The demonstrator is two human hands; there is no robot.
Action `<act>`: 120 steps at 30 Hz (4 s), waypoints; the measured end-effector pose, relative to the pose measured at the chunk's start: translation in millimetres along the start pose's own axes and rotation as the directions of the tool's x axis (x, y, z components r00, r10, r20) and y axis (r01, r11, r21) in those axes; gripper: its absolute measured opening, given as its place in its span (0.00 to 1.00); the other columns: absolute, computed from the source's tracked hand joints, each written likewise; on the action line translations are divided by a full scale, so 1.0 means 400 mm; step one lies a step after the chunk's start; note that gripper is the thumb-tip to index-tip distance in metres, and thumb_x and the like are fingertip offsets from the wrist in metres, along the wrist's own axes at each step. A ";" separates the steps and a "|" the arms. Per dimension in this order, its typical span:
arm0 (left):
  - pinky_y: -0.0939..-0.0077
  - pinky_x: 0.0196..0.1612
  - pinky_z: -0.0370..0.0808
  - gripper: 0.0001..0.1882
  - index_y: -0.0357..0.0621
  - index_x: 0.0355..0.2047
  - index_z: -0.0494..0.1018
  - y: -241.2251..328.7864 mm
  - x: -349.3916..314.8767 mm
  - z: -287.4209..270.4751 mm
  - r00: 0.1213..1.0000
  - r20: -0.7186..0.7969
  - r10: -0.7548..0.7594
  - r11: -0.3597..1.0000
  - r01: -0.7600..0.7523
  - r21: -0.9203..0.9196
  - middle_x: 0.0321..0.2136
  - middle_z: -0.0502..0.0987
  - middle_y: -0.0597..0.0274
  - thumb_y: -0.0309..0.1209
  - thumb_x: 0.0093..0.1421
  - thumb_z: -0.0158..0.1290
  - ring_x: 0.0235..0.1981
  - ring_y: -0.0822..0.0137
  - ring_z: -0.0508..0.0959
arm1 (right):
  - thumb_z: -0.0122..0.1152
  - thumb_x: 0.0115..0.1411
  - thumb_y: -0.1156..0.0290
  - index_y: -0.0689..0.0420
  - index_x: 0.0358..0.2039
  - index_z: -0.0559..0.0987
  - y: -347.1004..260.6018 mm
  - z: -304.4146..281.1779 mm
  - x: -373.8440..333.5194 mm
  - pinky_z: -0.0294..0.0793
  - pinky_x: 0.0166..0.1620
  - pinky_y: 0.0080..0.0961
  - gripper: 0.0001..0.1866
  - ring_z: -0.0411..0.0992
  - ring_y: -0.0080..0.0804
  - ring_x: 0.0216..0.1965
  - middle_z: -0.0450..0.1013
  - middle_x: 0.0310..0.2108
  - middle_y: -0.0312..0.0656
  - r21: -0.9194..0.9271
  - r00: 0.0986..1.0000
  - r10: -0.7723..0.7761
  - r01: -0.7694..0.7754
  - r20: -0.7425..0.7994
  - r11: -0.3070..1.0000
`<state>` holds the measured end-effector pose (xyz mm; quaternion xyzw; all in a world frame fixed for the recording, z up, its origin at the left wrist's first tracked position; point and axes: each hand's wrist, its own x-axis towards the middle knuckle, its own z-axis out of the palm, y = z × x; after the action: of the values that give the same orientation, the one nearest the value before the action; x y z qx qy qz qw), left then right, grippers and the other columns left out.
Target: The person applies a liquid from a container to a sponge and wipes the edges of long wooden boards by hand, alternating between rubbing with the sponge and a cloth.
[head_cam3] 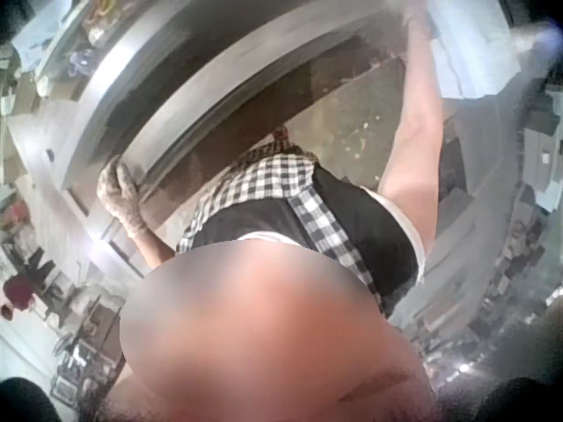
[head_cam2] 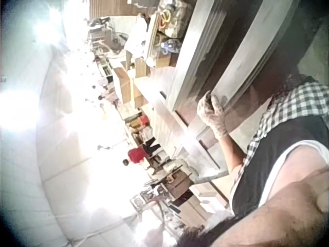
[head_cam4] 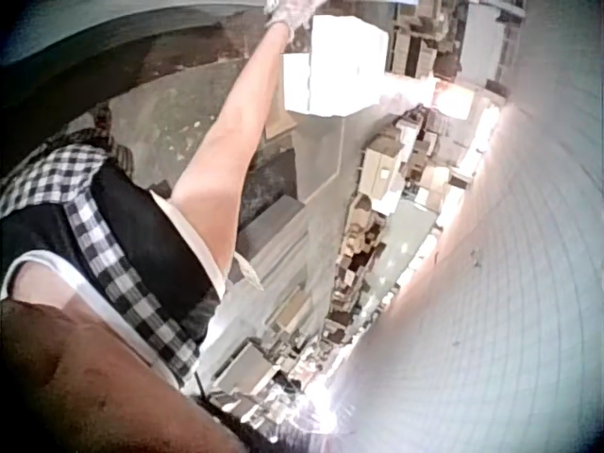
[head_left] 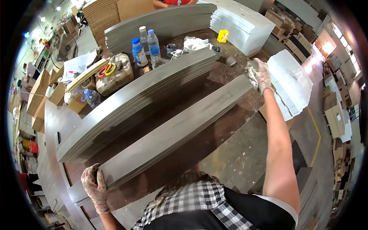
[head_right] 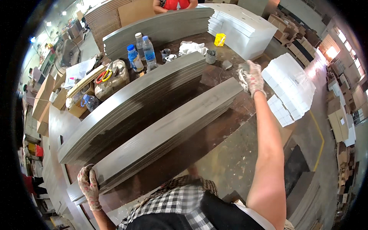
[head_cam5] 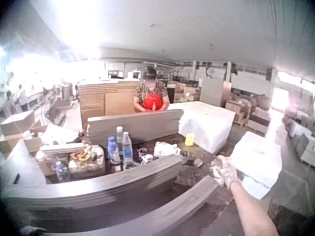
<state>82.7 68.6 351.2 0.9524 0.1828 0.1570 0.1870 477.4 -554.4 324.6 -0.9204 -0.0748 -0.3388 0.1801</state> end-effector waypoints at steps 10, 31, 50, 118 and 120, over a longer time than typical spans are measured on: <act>0.52 0.58 0.68 0.50 0.42 0.62 0.65 0.145 0.066 0.018 0.905 0.262 0.334 0.931 -0.361 0.062 0.50 0.74 0.47 0.51 0.42 0.69 0.53 0.43 0.72 | 0.65 0.59 0.72 0.49 0.64 0.68 -0.231 -0.043 -0.020 0.68 0.64 0.38 0.32 0.68 0.45 0.58 0.68 0.54 0.48 0.102 0.989 0.077 -0.064 -0.125 0.993; 0.56 0.57 0.68 0.49 0.42 0.62 0.67 0.188 0.014 0.043 0.889 0.144 0.434 0.886 -0.451 0.111 0.51 0.75 0.53 0.53 0.43 0.70 0.54 0.52 0.73 | 0.64 0.51 0.81 0.58 0.65 0.67 -0.812 -0.168 -0.258 0.66 0.64 0.41 0.38 0.66 0.45 0.60 0.66 0.59 0.49 0.386 0.928 -0.361 0.368 -0.094 0.846; 0.58 0.44 0.74 0.19 0.50 0.35 0.80 -0.020 -0.147 -0.086 0.778 -0.154 0.609 0.708 -0.621 -0.337 0.33 0.81 0.63 0.42 0.43 0.63 0.37 0.61 0.80 | 0.71 0.51 0.78 0.60 0.53 0.78 -1.199 -0.089 -0.366 0.70 0.60 0.28 0.26 0.73 0.30 0.54 0.75 0.51 0.42 0.868 0.677 -0.561 -0.262 0.476 0.421; 0.59 0.42 0.72 0.13 0.44 0.27 0.73 0.461 0.038 0.172 0.869 0.028 0.495 0.776 -0.427 -0.464 0.29 0.79 0.56 0.34 0.42 0.60 0.35 0.52 0.78 | 0.68 0.51 0.58 0.46 0.50 0.81 -0.473 -0.099 0.043 0.70 0.61 0.37 0.24 0.73 0.43 0.56 0.78 0.51 0.43 0.689 0.447 -0.659 0.123 0.604 0.715; 0.60 0.42 0.71 0.12 0.44 0.27 0.73 0.456 0.028 0.164 0.906 0.049 0.420 0.813 -0.351 -0.465 0.29 0.78 0.57 0.34 0.42 0.59 0.35 0.53 0.77 | 0.68 0.51 0.60 0.46 0.50 0.81 -0.398 -0.119 0.083 0.70 0.61 0.37 0.24 0.73 0.43 0.56 0.78 0.51 0.43 0.564 0.479 -0.529 0.084 0.700 0.822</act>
<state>169.3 -104.0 371.5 0.9100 -0.0697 0.1574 0.3771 432.8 -425.2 424.6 -0.8667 -0.3975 0.1413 0.2662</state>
